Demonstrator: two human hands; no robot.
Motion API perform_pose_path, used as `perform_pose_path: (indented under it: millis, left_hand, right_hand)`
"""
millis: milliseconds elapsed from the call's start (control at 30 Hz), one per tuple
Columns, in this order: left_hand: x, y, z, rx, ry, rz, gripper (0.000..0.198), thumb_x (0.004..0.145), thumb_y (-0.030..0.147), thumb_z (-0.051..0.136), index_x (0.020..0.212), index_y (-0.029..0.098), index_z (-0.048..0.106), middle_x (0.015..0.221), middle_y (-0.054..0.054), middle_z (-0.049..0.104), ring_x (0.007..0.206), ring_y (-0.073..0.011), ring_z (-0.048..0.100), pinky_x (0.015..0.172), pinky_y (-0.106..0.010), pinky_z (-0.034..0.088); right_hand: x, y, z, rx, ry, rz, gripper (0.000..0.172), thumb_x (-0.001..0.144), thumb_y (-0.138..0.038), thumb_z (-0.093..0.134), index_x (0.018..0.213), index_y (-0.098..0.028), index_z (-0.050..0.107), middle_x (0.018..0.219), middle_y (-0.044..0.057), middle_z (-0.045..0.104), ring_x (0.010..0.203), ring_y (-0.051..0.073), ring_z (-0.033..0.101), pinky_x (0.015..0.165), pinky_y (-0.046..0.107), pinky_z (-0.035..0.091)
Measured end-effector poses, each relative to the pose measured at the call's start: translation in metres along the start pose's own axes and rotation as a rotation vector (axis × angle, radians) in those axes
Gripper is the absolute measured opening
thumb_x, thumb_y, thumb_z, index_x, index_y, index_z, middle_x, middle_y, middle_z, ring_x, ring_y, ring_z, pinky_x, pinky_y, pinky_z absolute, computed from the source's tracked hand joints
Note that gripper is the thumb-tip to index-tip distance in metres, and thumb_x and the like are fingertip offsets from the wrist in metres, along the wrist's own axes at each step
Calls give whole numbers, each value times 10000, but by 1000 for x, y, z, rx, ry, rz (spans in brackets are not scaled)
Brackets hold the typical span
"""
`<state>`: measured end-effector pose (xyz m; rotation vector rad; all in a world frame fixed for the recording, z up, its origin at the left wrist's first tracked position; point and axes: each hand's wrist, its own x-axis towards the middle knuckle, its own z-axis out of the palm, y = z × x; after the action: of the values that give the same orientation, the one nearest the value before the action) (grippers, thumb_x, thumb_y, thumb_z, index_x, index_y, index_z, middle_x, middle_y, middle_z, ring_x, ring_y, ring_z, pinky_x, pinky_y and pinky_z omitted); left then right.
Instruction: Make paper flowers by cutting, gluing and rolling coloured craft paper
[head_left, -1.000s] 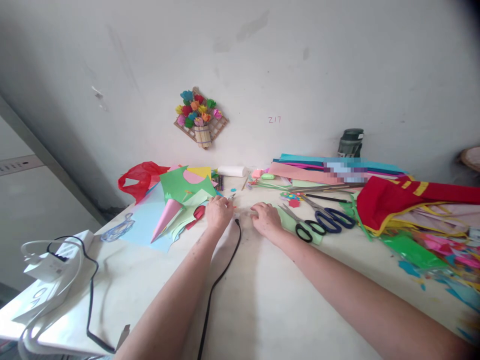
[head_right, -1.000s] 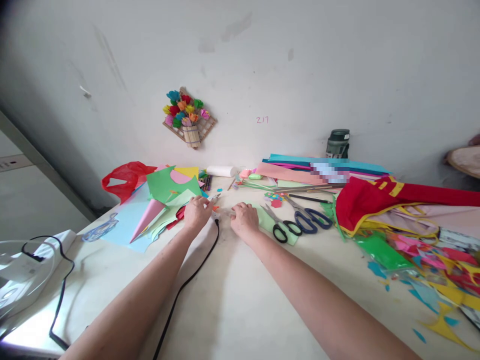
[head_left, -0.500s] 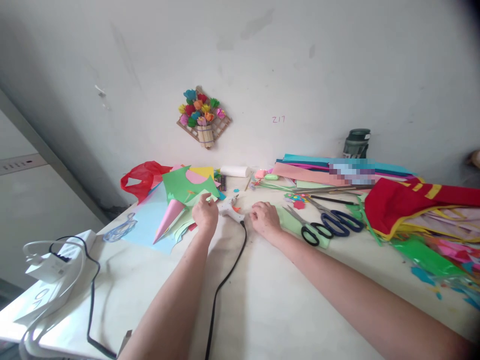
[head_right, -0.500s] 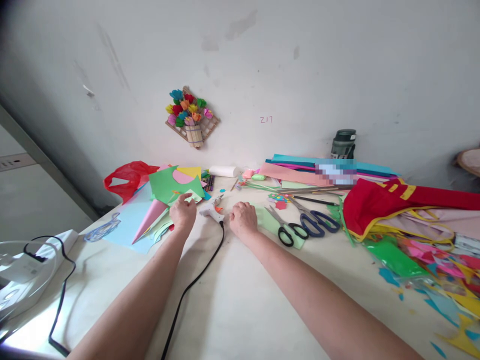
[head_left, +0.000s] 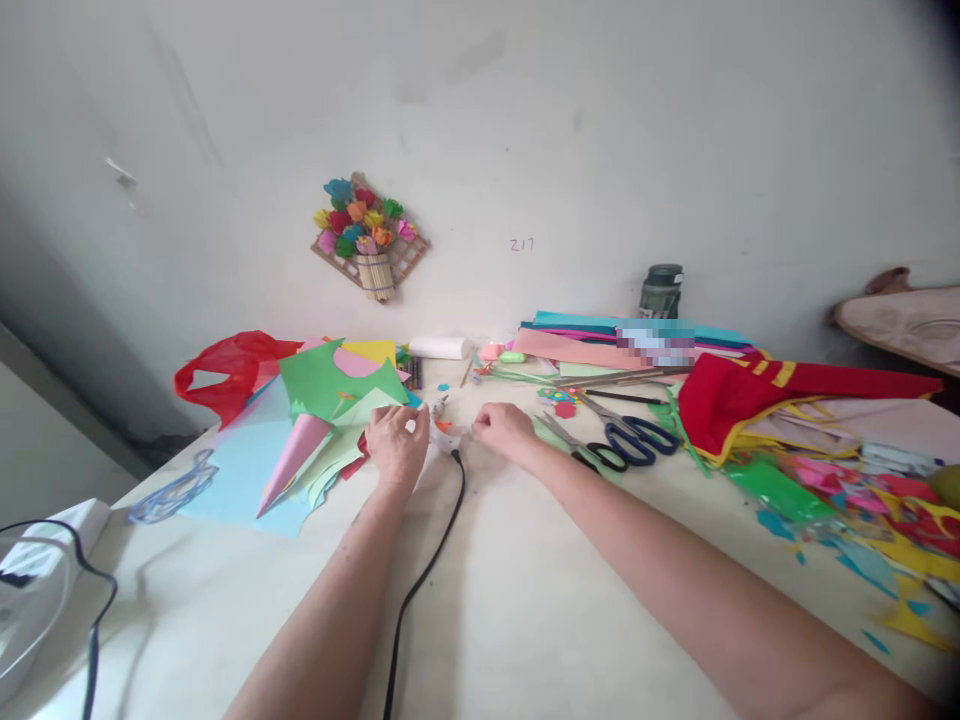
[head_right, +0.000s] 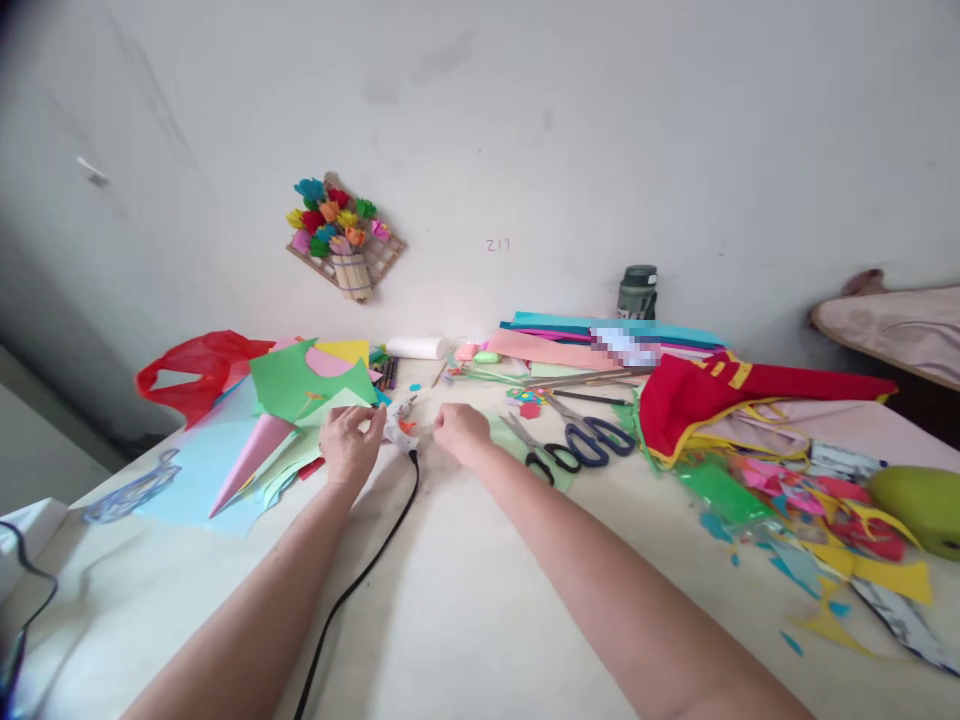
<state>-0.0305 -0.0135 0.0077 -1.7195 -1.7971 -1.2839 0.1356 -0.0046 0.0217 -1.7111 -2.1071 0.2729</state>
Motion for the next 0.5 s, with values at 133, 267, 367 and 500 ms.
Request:
perform_pose_path:
  millis: [133, 267, 367, 500]
  left_hand:
    - [-1, 7, 0, -4, -37, 26, 255, 726, 383, 511, 586, 198, 616, 663, -44, 638, 825, -215, 514, 724, -304, 364]
    - [-2, 11, 3, -19, -67, 45, 255, 728, 377, 505, 587, 199, 619, 654, -47, 633, 817, -216, 513, 717, -305, 370]
    - [-4, 14, 6, -36, -92, 72, 245, 725, 359, 505, 581, 198, 620, 646, -48, 630, 820, -213, 518, 717, -298, 377]
    - [-7, 17, 6, -57, -144, 70, 218, 716, 338, 505, 605, 202, 635, 663, -45, 632, 806, -202, 538, 714, -287, 390]
  right_hand:
    - [6, 13, -46, -261, -288, 51, 220, 651, -168, 525, 818, -175, 667, 869, 72, 663, 752, 202, 607, 585, 260, 412]
    - [2, 16, -68, -481, -490, 14, 258, 601, -197, 571, 828, -133, 675, 818, 106, 666, 747, 251, 617, 606, 311, 443]
    - [-2, 16, -63, -533, -519, -7, 296, 590, -214, 591, 857, -117, 674, 840, 138, 662, 783, 270, 618, 638, 336, 456]
    - [-2, 19, -48, -539, -454, -13, 346, 573, -134, 595, 909, -88, 665, 880, 188, 652, 838, 267, 616, 687, 324, 460]
